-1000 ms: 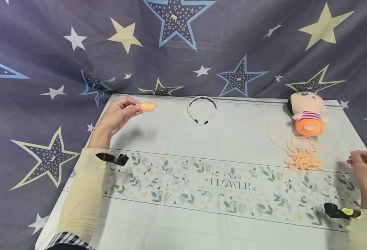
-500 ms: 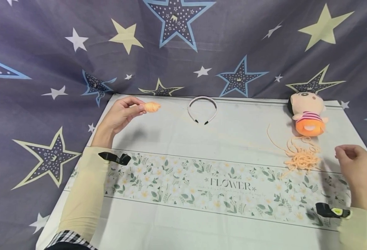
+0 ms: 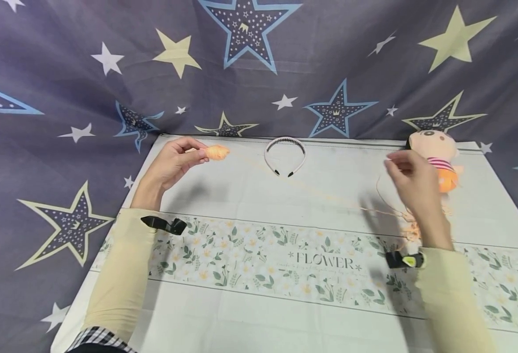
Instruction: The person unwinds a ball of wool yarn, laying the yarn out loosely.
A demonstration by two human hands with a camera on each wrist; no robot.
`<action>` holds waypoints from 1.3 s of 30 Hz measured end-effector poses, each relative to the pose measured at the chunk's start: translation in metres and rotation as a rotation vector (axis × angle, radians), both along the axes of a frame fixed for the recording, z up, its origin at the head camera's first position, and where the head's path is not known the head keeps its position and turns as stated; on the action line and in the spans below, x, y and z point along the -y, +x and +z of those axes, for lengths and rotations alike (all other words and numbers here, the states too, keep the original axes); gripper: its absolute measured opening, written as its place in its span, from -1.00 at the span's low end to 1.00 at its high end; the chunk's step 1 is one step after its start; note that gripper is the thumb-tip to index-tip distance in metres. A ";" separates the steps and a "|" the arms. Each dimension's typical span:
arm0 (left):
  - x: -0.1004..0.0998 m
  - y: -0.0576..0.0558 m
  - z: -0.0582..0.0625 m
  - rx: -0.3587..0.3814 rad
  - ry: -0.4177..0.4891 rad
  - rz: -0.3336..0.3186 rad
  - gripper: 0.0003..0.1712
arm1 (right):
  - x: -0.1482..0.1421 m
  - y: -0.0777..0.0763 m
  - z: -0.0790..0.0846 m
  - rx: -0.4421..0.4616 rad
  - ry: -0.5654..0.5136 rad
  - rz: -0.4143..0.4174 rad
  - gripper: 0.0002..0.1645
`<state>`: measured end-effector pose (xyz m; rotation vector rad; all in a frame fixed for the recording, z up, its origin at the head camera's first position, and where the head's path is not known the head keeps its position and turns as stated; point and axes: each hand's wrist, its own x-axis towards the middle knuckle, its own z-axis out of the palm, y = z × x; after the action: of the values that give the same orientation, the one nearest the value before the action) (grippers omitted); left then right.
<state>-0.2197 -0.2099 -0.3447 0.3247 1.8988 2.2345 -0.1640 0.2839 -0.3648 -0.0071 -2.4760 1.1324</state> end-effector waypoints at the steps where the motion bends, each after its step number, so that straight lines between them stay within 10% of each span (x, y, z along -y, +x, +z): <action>1: 0.000 0.000 0.000 0.004 0.000 0.000 -0.87 | 0.010 -0.004 0.000 -0.019 0.024 0.023 -0.69; 20: -0.004 0.001 -0.001 0.001 0.002 -0.021 -0.84 | 0.179 -0.042 -0.008 -0.127 -0.064 0.541 -0.74; 39: -0.003 0.001 0.000 0.006 -0.011 -0.015 -0.86 | 0.220 -0.047 -0.006 -0.060 -0.138 0.540 -0.87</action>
<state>-0.2184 -0.2073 -0.3450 0.3296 1.8991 2.2117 -0.2110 0.0641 -0.3704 0.6807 -2.4044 1.4842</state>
